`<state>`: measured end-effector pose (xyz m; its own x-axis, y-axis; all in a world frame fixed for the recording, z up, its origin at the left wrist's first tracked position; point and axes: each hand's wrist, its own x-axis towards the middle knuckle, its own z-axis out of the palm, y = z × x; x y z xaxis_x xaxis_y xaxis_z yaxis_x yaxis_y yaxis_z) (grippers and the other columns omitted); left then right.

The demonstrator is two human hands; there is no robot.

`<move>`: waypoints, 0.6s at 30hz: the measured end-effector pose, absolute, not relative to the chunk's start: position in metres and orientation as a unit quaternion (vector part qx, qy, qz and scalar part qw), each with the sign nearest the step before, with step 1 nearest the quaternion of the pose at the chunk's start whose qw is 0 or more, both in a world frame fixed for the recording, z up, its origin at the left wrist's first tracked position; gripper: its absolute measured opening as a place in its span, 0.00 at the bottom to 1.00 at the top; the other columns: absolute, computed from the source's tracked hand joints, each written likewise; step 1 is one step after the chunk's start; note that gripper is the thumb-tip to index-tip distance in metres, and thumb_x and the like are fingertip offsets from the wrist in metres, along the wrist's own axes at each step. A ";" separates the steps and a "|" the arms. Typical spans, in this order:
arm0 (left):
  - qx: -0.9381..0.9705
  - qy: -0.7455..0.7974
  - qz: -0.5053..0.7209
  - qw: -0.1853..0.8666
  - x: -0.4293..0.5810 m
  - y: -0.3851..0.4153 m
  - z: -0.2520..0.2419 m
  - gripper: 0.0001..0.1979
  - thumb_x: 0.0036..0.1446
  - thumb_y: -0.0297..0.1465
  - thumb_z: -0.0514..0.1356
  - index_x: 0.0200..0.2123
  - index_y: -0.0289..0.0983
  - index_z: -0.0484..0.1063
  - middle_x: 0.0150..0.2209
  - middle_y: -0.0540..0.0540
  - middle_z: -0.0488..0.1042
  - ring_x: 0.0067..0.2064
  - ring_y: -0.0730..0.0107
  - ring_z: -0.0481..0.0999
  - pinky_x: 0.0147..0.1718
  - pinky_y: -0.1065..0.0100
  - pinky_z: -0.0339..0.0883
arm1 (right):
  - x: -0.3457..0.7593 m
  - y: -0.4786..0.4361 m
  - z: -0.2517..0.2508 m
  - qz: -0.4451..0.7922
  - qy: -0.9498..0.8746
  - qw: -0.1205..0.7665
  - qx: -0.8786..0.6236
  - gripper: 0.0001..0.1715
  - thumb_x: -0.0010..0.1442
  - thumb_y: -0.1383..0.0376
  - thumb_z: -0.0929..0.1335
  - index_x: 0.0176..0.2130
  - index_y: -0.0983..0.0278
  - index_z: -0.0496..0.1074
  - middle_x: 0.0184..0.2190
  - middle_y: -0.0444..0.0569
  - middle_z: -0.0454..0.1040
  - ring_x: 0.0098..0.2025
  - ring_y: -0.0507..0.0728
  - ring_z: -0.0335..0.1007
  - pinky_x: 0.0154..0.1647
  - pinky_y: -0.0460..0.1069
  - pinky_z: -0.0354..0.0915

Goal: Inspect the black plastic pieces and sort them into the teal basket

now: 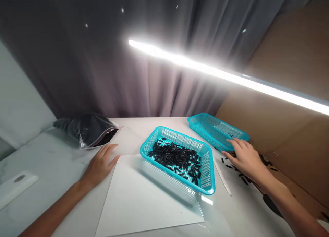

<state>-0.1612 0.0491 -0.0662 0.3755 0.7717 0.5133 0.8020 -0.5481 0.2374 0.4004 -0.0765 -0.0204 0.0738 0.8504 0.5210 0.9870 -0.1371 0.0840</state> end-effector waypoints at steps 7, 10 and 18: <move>-0.822 -0.485 -0.289 0.076 -0.157 0.057 -0.083 0.20 0.65 0.35 0.53 0.58 0.36 0.65 0.57 0.38 0.72 0.61 0.54 0.71 0.62 0.52 0.65 | 0.311 -0.143 -0.057 -0.229 -0.619 0.329 -0.675 0.25 0.69 0.54 0.61 0.57 0.66 0.67 0.62 0.64 0.66 0.66 0.73 0.59 0.63 0.69 0.59; -0.786 -0.541 -0.280 0.109 -0.157 0.062 -0.088 0.25 0.64 0.35 0.54 0.60 0.28 0.64 0.62 0.28 0.66 0.66 0.44 0.64 0.63 0.45 0.61 | 0.265 -0.183 -0.071 -0.165 -0.643 0.342 -0.665 0.28 0.68 0.52 0.61 0.63 0.57 0.63 0.68 0.58 0.60 0.66 0.73 0.60 0.60 0.69 0.64; -0.745 -0.593 -0.246 0.183 -0.175 0.072 -0.080 0.31 0.66 0.36 0.56 0.65 0.23 0.58 0.69 0.24 0.54 0.71 0.42 0.53 0.67 0.47 0.55 | 0.233 -0.170 -0.078 -0.244 -0.745 0.338 -0.521 0.25 0.66 0.55 0.64 0.61 0.54 0.68 0.60 0.59 0.69 0.60 0.76 0.66 0.53 0.68 0.65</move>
<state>-0.1752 0.0720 -0.0796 0.1763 0.7931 0.5830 0.9729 -0.2304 0.0192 0.2327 -0.1704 -0.0778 -0.2279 0.6107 0.7584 0.9411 0.3379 0.0107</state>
